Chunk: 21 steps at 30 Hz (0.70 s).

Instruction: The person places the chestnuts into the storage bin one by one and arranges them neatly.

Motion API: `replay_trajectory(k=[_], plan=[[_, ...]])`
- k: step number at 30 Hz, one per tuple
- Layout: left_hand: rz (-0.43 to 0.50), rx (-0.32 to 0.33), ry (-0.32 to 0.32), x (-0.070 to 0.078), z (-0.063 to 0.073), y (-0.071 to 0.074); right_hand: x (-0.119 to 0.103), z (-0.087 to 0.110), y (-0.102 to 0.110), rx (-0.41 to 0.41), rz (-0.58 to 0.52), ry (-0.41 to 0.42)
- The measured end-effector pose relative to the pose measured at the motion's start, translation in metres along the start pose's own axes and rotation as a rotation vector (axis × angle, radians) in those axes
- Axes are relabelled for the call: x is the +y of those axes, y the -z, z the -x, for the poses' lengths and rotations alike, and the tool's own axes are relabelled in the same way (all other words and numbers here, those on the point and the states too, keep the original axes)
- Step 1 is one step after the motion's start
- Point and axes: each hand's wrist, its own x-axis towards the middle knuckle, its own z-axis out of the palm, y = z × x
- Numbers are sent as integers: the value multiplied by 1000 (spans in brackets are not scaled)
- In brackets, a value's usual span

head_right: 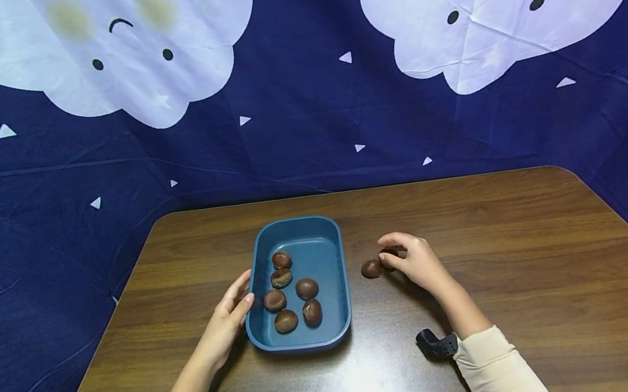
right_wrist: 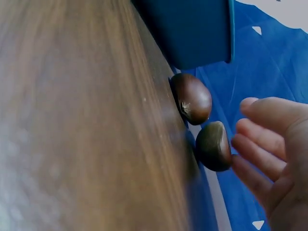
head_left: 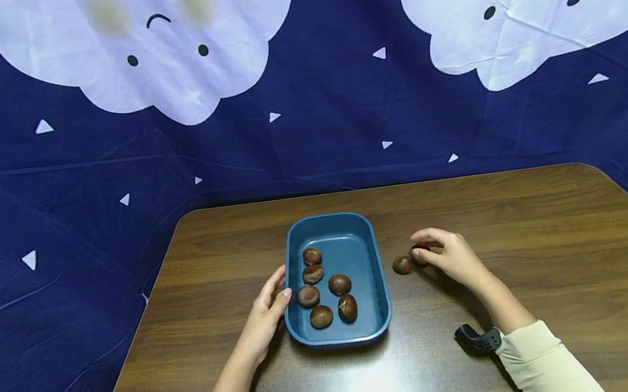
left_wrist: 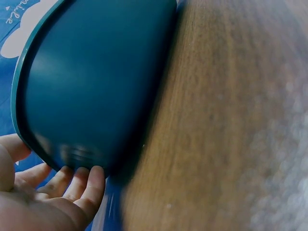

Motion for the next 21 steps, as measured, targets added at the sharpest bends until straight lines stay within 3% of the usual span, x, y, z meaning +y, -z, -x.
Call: replay_trajectory(k=[4,13,21], plan=[[6,-1,0,1,0,0,23,2,1,-25,66,-24],[17,3,7,1,0,0,30,7,3,-64,165,-16],[16,2,4,1,0,-1,34,5,-2,-45,257,13]])
